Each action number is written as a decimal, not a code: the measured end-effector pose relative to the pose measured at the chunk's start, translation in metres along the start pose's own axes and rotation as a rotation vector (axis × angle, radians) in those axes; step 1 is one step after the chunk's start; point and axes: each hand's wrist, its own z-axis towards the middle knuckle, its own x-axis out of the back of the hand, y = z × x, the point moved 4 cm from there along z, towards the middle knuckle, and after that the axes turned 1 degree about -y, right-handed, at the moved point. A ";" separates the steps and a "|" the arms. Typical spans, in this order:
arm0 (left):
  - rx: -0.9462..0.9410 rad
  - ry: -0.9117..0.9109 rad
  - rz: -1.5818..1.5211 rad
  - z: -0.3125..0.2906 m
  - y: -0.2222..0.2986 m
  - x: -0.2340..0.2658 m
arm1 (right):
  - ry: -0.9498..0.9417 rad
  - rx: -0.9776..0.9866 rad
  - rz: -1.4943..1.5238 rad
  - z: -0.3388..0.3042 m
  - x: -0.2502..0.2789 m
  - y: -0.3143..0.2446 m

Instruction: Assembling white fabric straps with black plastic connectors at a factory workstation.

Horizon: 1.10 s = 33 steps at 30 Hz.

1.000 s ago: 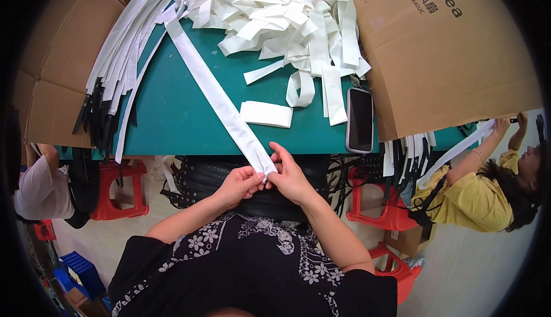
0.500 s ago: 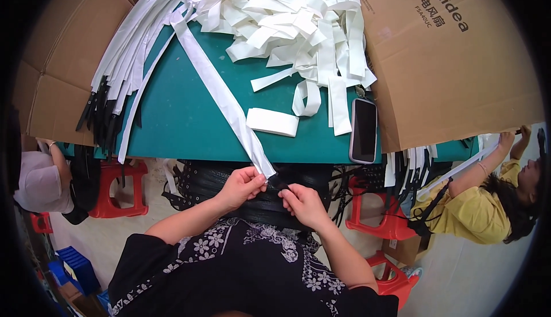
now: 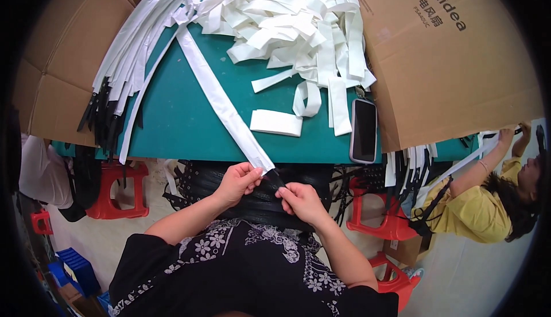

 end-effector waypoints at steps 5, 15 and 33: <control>-0.151 -0.024 0.232 0.002 -0.001 0.002 | -0.076 -0.083 0.069 -0.018 0.006 0.017; -0.051 -0.080 0.192 -0.009 -0.019 -0.007 | -0.121 -0.018 0.004 -0.040 0.006 0.038; 0.145 -0.230 0.194 -0.019 -0.036 -0.031 | -0.062 -0.042 -0.169 -0.069 0.036 0.083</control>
